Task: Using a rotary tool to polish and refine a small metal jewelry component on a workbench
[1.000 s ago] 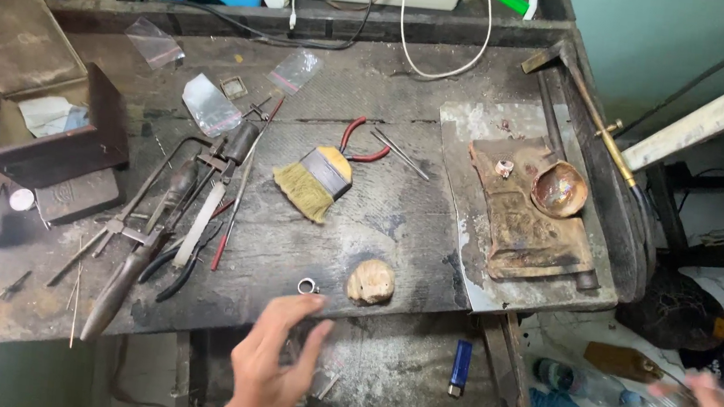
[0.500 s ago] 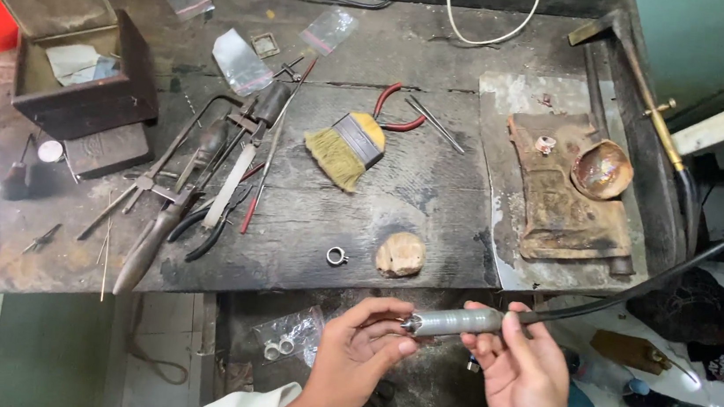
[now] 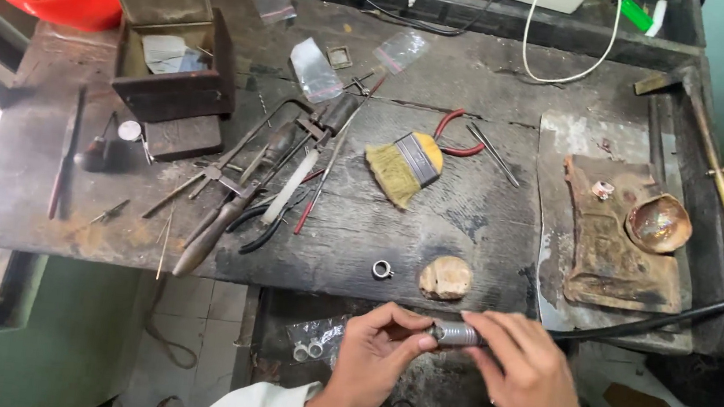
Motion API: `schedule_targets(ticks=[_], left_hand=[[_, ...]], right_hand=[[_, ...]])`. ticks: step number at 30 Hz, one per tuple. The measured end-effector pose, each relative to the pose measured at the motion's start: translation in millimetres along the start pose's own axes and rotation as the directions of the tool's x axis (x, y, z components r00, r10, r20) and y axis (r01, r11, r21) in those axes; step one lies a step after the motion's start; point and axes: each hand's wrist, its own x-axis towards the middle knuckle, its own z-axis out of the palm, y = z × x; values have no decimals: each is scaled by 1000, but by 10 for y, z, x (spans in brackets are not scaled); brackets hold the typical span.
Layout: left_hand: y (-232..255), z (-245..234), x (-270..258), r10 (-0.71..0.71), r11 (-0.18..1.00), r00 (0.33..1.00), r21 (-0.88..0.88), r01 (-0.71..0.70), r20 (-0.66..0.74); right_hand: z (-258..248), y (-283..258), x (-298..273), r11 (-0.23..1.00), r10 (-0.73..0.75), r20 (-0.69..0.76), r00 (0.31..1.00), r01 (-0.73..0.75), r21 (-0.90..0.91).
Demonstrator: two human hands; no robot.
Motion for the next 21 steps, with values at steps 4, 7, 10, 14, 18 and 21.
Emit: schedule_targets(ticks=[4, 7, 10, 14, 18, 21], left_hand=[[663, -52, 388, 190, 895, 973, 383, -227, 133], [1087, -231, 967, 485, 393, 763, 673, -626, 427], [1306, -396, 1809, 387, 32, 732, 786, -618, 560], [1101, -744, 3106, 189, -504, 864, 801, -323, 467], [1028, -956, 3651, 67, -546, 900, 771, -329, 431], [1354, -873, 3417, -27, -538, 808, 673, -508, 588]], right_hand=[[-52, 126, 355, 999, -18, -208, 978, 26, 33], [101, 345, 493, 996, 72, -270, 960, -84, -33], [230, 400, 528, 980, 151, -212, 965, -174, -95], [162, 317, 542, 992, 105, -252, 962, -120, -47], [55, 308, 448, 993, 104, -284, 953, -114, -20], [-99, 231, 385, 990, 127, -360, 924, -138, -3]])
